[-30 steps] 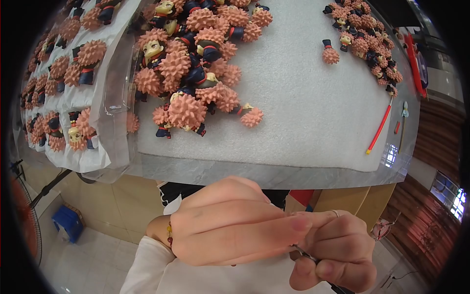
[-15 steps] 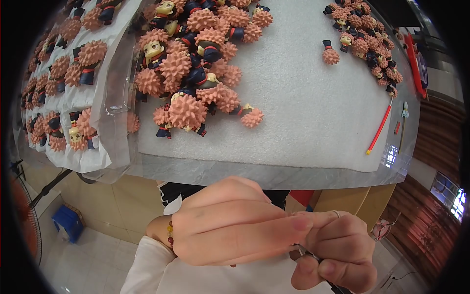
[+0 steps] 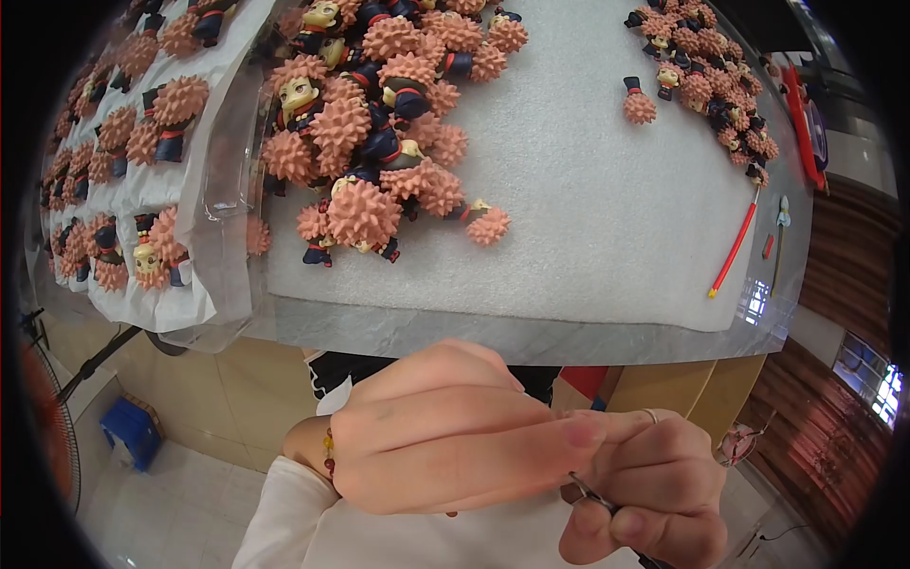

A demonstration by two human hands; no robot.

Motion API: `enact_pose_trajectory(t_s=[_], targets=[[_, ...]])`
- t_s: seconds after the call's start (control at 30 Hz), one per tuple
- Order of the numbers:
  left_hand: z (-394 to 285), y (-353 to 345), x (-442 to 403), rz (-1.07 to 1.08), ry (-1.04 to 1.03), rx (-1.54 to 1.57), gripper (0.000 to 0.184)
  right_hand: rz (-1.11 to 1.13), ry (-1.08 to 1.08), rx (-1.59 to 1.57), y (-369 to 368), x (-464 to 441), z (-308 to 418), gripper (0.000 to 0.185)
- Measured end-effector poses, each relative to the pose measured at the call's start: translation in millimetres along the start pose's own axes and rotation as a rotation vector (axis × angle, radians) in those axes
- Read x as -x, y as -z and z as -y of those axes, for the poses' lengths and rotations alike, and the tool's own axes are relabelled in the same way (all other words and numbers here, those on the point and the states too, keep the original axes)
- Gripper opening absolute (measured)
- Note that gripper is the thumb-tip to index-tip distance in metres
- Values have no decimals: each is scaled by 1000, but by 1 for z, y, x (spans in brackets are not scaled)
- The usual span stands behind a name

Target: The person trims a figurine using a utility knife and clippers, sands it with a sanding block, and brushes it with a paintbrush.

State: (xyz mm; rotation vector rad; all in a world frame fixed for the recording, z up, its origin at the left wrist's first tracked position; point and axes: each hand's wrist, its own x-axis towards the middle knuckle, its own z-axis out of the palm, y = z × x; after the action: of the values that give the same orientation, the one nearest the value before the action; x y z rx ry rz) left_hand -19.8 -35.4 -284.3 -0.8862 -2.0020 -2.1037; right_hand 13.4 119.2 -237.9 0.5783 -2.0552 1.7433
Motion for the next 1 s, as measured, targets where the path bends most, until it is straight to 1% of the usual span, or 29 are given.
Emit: enact_pose_trajectory(t_s=[0.07,0.13,0.27,0.33,0.4,0.47,0.53,0.57,0.73,0.87,1.0], targets=[[0,2,-1,19,1,-11,42,55,188,79,-1,-8,-10,26],[-1,1,-1,9,6,-12,42,100,278,118,1,-8,-15,30],[-2,-2,0,-18,25,-2,41,111,321,101,3,-7,-18,30],[-3,1,0,12,34,-2,41,105,249,109,3,-5,-15,29],[-3,6,-1,57,40,-1,41,119,60,141,6,6,-2,28],[-4,6,-2,66,47,-12,40,128,215,128,6,-2,-12,29],[-4,6,-1,61,48,-18,40,126,301,119,5,-6,-16,30],[-3,5,-1,52,45,-19,40,120,311,117,4,-7,-17,30],[-2,0,0,0,32,-18,41,167,264,131,7,-4,-14,30],[-1,-1,0,-5,28,-10,43,158,294,137,5,-10,-15,30],[0,-2,1,-22,20,-10,43,166,222,125,6,-3,-12,30]])
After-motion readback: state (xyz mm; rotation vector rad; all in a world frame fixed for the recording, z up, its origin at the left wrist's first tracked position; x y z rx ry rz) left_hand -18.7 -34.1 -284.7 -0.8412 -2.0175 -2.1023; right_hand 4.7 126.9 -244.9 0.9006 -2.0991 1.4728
